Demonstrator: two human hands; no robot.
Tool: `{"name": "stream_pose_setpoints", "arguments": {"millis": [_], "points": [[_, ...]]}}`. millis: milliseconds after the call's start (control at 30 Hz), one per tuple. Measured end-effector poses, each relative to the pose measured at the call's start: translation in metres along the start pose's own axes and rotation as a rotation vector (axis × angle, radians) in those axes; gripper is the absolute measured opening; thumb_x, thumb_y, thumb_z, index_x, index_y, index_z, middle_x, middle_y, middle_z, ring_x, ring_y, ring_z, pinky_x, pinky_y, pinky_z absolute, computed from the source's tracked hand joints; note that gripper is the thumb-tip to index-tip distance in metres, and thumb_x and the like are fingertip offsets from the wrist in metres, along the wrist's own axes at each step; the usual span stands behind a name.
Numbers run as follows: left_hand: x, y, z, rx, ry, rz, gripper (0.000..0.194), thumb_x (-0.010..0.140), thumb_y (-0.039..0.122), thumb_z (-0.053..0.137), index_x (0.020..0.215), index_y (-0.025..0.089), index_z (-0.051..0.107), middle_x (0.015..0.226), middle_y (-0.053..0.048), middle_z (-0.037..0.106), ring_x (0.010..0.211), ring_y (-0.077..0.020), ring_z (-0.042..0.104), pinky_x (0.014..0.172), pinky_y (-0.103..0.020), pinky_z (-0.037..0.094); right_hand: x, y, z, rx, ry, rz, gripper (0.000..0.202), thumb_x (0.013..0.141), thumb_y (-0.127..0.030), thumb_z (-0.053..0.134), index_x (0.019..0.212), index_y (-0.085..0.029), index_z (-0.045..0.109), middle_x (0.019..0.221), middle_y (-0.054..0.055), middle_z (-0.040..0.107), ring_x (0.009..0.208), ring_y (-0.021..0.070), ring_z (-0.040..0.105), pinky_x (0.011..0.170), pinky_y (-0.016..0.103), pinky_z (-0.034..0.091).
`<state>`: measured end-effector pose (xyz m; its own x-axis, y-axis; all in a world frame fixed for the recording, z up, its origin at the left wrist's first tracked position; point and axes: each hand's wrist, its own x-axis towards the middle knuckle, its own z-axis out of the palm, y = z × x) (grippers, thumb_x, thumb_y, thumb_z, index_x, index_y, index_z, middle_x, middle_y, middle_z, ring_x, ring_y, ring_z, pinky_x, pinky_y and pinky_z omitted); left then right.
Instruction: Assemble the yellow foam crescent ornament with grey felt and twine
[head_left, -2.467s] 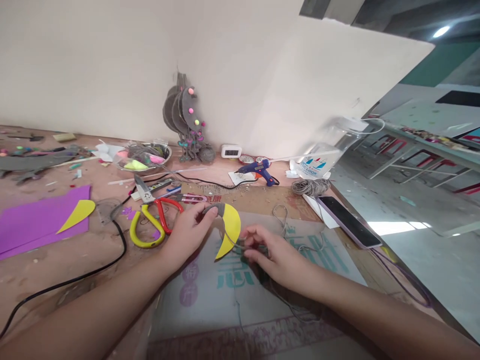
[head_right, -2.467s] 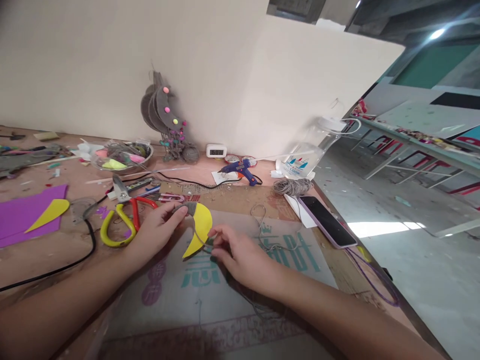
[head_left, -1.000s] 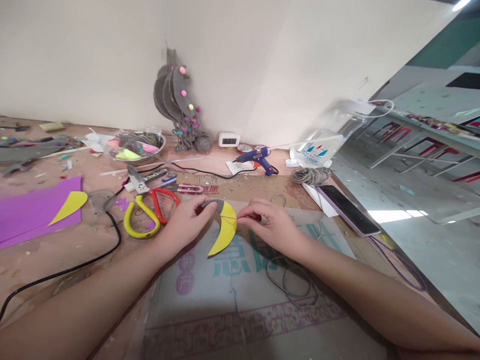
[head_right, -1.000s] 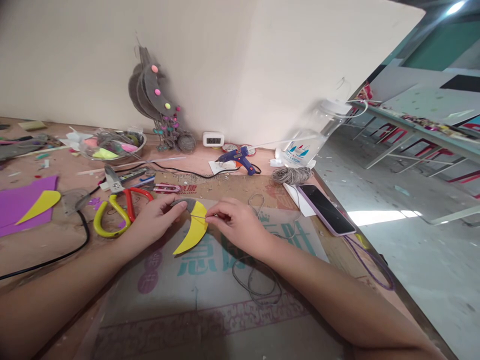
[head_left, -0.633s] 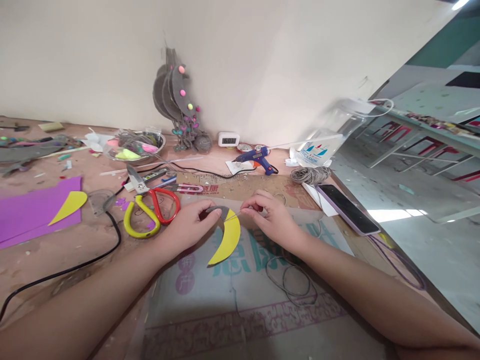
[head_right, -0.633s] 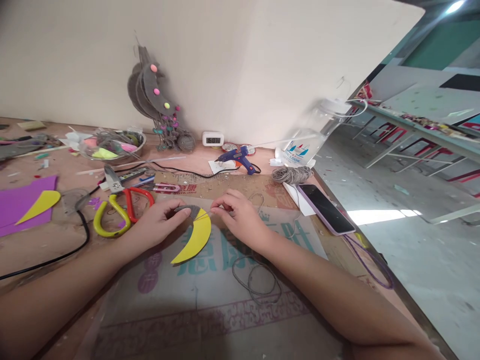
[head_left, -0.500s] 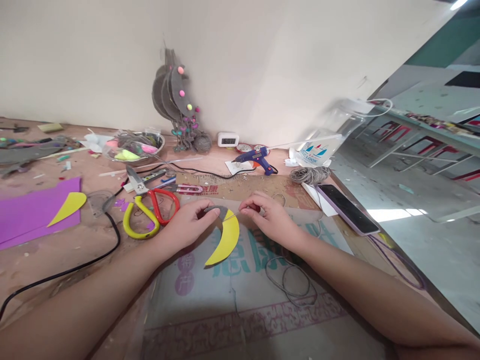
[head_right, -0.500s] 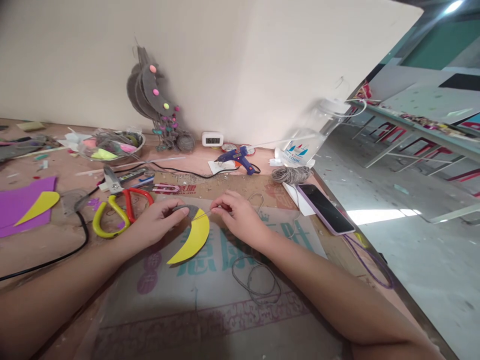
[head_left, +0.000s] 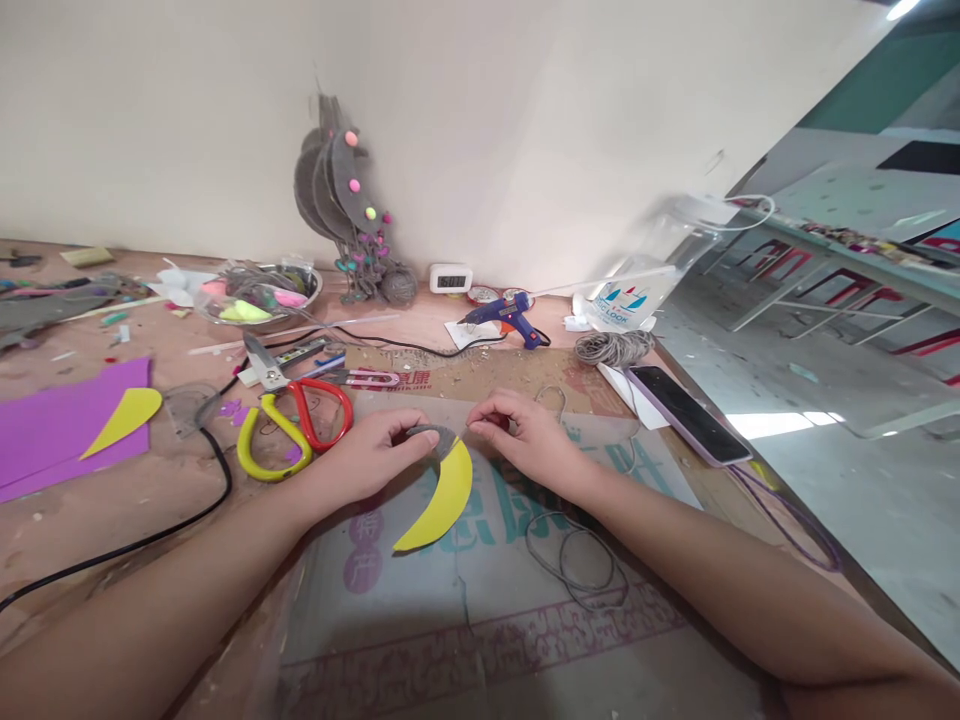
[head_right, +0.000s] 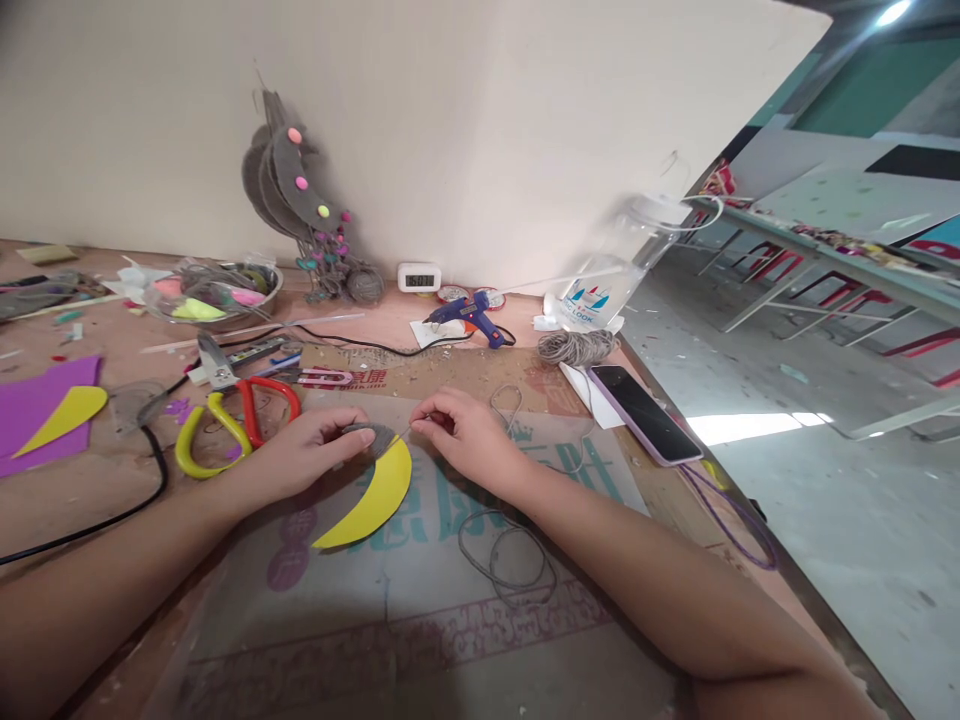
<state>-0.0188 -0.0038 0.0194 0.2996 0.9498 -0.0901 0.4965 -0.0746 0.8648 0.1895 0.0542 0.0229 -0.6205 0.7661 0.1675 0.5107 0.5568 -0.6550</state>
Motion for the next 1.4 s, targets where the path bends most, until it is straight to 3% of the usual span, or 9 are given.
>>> {"name": "stream_pose_setpoints", "arguments": {"millis": [733, 800, 900, 1000, 1133, 1267, 1400], "points": [[-0.001, -0.001, 0.001, -0.052, -0.077, 0.021, 0.029, 0.085, 0.041, 0.043, 0.072, 0.017, 0.051, 0.068, 0.004, 0.043, 0.065, -0.011, 0.041, 0.058, -0.023, 0.032, 0.0, -0.002, 0.007, 0.053, 0.036, -0.037, 0.011, 0.083, -0.022, 0.053, 0.082, -0.019, 0.063, 0.077, 0.002, 0.06, 0.074, 0.0128, 0.053, 0.067, 0.025, 0.041], [0.001, -0.001, 0.003, -0.138, -0.059, 0.03, 0.028, 0.085, 0.041, 0.045, 0.074, 0.016, 0.053, 0.069, 0.003, 0.046, 0.066, -0.0109, 0.043, 0.06, -0.022, 0.034, 0.001, 0.0, 0.006, 0.111, 0.058, -0.013, 0.015, 0.084, -0.021, 0.051, 0.091, -0.02, 0.064, 0.084, 0.002, 0.06, 0.077, 0.0129, 0.054, 0.07, 0.026, 0.042], [0.004, -0.004, 0.005, -0.293, 0.073, -0.004, 0.03, 0.084, 0.042, 0.046, 0.07, 0.016, 0.052, 0.065, 0.003, 0.047, 0.062, -0.0102, 0.044, 0.059, -0.021, 0.034, 0.003, 0.006, 0.001, 0.234, 0.189, 0.067, 0.03, 0.086, -0.025, 0.046, 0.115, -0.023, 0.052, 0.085, 0.002, 0.057, 0.069, 0.0116, 0.052, 0.066, 0.026, 0.043], [0.008, -0.006, 0.006, -0.364, 0.16, -0.023, 0.032, 0.083, 0.043, 0.048, 0.069, 0.015, 0.053, 0.065, 0.002, 0.05, 0.06, -0.0097, 0.044, 0.057, -0.021, 0.034, 0.003, 0.011, -0.004, 0.348, 0.315, 0.118, 0.024, 0.089, -0.034, 0.042, 0.106, -0.021, 0.05, 0.076, -0.001, 0.052, 0.061, 0.0103, 0.048, 0.058, 0.024, 0.04], [0.01, -0.008, 0.006, -0.352, 0.182, -0.011, 0.036, 0.084, 0.045, 0.045, 0.068, 0.015, 0.054, 0.063, 0.002, 0.051, 0.058, -0.0101, 0.044, 0.055, -0.021, 0.033, 0.0, 0.008, -0.002, 0.372, 0.128, 0.124, 0.029, 0.087, -0.042, 0.043, 0.077, -0.017, 0.054, 0.066, -0.001, 0.05, 0.058, 0.0104, 0.045, 0.054, 0.022, 0.037], [0.009, -0.006, 0.008, -0.251, 0.164, 0.033, 0.035, 0.085, 0.043, 0.044, 0.068, 0.015, 0.056, 0.063, 0.001, 0.051, 0.061, -0.0115, 0.046, 0.057, -0.022, 0.035, -0.001, 0.006, 0.006, 0.344, 0.022, 0.127, 0.029, 0.085, -0.042, 0.046, 0.072, -0.017, 0.054, 0.061, -0.002, 0.049, 0.056, 0.0106, 0.045, 0.052, 0.022, 0.036], [0.009, -0.004, 0.01, -0.241, 0.16, 0.044, 0.027, 0.083, 0.038, 0.049, 0.094, 0.016, 0.06, 0.074, 0.0, 0.057, 0.067, -0.0133, 0.05, 0.062, -0.024, 0.039, 0.0, 0.007, 0.009, 0.287, 0.037, 0.091, 0.029, 0.086, -0.041, 0.043, 0.074, -0.017, 0.054, 0.064, -0.001, 0.051, 0.059, 0.011, 0.047, 0.054, 0.021, 0.037]]}}
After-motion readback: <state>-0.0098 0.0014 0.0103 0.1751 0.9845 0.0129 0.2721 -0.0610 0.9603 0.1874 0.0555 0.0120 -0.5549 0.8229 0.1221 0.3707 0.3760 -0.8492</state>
